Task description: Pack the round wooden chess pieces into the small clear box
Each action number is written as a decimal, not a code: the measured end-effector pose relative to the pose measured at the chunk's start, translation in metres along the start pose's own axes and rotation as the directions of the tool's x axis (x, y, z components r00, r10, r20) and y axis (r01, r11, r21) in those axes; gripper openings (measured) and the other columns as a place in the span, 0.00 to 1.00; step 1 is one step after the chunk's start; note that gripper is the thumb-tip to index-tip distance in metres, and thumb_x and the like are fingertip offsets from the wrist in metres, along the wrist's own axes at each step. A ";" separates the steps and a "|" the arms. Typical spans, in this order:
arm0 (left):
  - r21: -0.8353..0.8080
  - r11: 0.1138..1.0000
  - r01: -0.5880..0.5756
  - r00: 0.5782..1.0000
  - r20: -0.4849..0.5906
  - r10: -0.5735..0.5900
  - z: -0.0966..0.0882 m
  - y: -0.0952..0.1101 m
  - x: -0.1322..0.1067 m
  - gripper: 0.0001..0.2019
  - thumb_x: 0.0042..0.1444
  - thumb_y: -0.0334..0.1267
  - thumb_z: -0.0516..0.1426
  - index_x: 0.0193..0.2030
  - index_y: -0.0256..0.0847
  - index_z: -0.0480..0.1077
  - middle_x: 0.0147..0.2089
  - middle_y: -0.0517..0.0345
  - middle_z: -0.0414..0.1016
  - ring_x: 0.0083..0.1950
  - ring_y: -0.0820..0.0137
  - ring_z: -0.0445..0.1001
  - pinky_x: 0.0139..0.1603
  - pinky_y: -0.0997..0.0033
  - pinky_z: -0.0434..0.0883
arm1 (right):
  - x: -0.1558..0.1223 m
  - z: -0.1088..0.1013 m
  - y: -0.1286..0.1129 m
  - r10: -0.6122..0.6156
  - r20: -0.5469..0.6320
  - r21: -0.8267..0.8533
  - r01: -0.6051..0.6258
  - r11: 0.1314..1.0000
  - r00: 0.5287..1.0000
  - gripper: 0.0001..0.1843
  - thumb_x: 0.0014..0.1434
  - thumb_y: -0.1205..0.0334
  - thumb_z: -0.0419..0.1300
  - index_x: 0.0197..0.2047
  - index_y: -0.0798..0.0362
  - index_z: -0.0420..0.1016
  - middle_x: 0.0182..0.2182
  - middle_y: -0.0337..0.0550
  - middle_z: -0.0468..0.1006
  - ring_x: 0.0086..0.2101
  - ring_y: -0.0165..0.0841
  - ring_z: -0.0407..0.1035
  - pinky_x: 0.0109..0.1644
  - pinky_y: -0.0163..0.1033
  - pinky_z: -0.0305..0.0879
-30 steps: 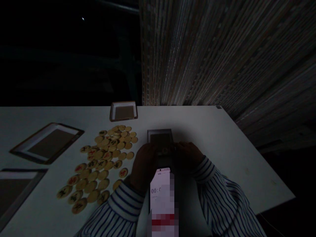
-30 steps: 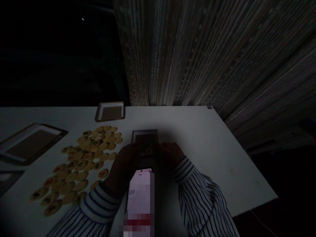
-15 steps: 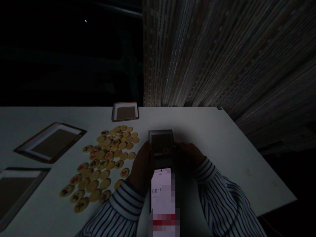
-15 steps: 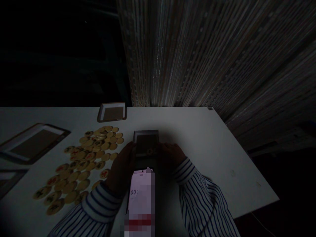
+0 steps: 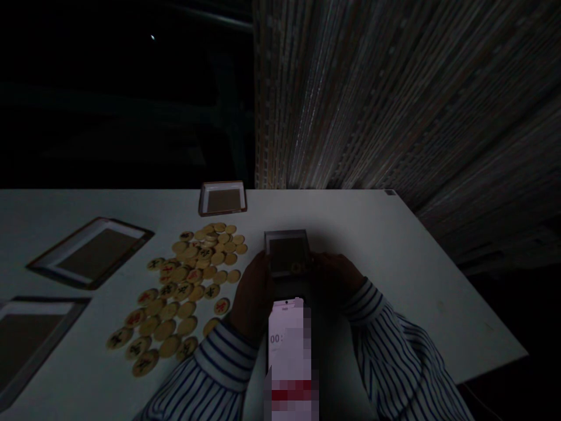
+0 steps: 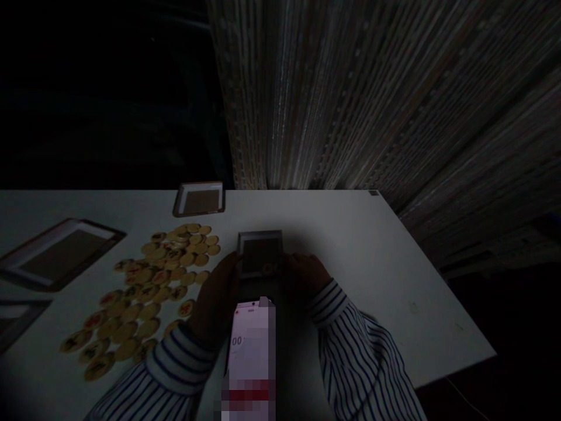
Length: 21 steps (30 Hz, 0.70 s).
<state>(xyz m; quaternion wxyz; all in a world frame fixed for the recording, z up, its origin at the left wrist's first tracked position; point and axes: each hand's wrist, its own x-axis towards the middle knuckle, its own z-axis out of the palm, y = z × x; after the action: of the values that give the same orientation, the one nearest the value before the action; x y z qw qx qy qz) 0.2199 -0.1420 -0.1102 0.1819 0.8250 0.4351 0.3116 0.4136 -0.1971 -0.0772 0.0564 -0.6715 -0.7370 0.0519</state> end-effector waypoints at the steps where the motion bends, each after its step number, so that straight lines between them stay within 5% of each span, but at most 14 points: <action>1: -0.003 1.000 0.006 1.000 0.004 -0.006 0.000 0.000 0.000 0.19 0.53 0.28 0.42 0.51 0.34 0.60 0.53 0.45 0.65 0.55 0.64 0.63 0.54 0.57 0.64 | 0.000 0.001 0.000 -0.002 -0.007 0.000 0.002 1.000 1.000 0.24 0.55 0.59 0.50 0.54 0.55 0.59 0.42 0.49 0.72 0.39 0.35 0.68 0.41 0.41 0.60; 21: -0.064 0.998 0.013 1.000 0.002 -0.013 -0.009 0.010 0.003 0.17 0.54 0.29 0.43 0.50 0.37 0.60 0.50 0.48 0.67 0.51 0.66 0.66 0.51 0.59 0.66 | -0.003 -0.003 0.001 0.011 0.007 0.029 -0.011 1.000 1.000 0.22 0.56 0.61 0.49 0.54 0.56 0.60 0.44 0.49 0.72 0.41 0.35 0.68 0.43 0.39 0.62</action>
<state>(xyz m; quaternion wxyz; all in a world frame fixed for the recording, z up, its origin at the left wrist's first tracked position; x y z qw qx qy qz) 0.2213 -0.1451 -0.0963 0.2106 0.8160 0.4302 0.3235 0.4155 -0.1998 -0.0741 0.0635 -0.6743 -0.7328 0.0654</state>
